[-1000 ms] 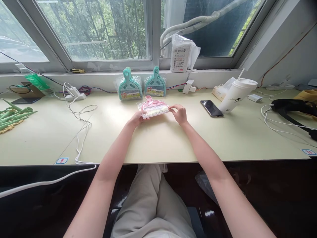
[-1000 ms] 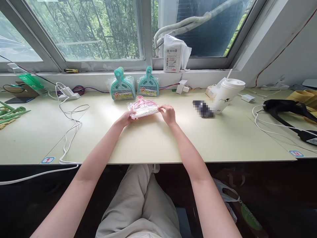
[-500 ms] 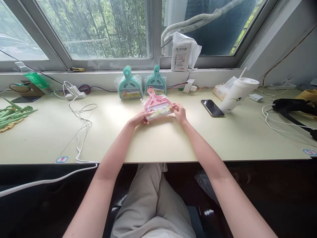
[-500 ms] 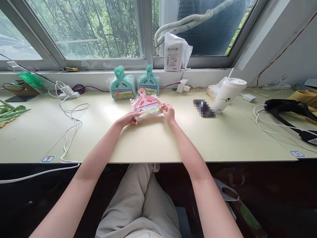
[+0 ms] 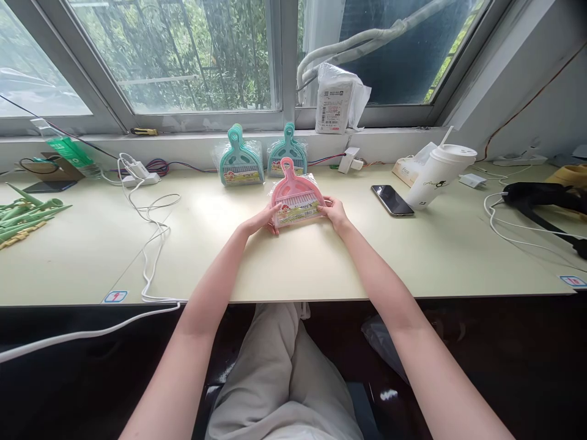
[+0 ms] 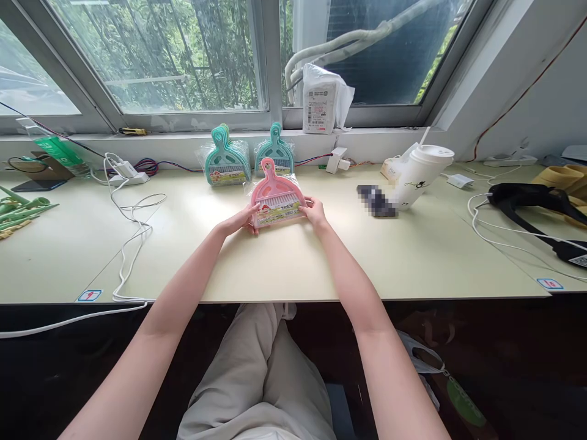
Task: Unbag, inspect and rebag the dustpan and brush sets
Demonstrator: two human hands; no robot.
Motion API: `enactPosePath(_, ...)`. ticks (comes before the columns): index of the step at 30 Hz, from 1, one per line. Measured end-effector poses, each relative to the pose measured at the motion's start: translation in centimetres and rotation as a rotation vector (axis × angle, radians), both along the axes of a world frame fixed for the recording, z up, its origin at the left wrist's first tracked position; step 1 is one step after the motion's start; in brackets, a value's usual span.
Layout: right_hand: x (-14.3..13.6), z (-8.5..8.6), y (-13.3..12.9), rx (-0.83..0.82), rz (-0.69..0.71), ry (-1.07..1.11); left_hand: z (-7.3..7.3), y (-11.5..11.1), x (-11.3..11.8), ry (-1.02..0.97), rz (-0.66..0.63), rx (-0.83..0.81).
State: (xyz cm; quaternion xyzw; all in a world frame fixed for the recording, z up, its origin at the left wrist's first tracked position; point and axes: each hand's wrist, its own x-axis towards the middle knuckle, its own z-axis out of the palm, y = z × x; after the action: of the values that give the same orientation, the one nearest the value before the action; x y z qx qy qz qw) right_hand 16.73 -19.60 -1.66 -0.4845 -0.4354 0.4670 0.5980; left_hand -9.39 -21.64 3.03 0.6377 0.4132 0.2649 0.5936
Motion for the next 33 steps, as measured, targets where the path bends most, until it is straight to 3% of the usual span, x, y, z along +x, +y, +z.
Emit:
enactPosePath(5, 0.0, 0.2, 0.0, 0.055, -0.093, -0.048, -0.1, 0.1, 0.3, 0.051, 0.023, 0.15)
enactPosePath(10, -0.6, 0.5, -0.4, 0.117, -0.18, -0.171, -1.2, 1.6, 0.0, 0.153, 0.247, 0.353)
enactPosePath(15, -1.8, 0.7, -1.4, 0.216, -0.175, -0.371, -1.2, 2.2, -0.9, 0.494, 0.465, 0.6)
enactPosePath(23, -3.2, 0.3, -1.2, 0.278, -0.13, -0.632, -1.3, 2.5, -1.7, 0.703, 0.591, 0.641)
enactPosePath(28, -5.1, 0.1, 0.8, 0.315, -0.114, -0.804, -1.3, 3.1, -3.0, 0.784, 0.669, 0.613)
enactPosePath(33, -8.2, 0.7, 3.7, 0.246, -0.135, -0.998, -2.0, 4.0, -4.9, 0.813, 0.783, 0.651)
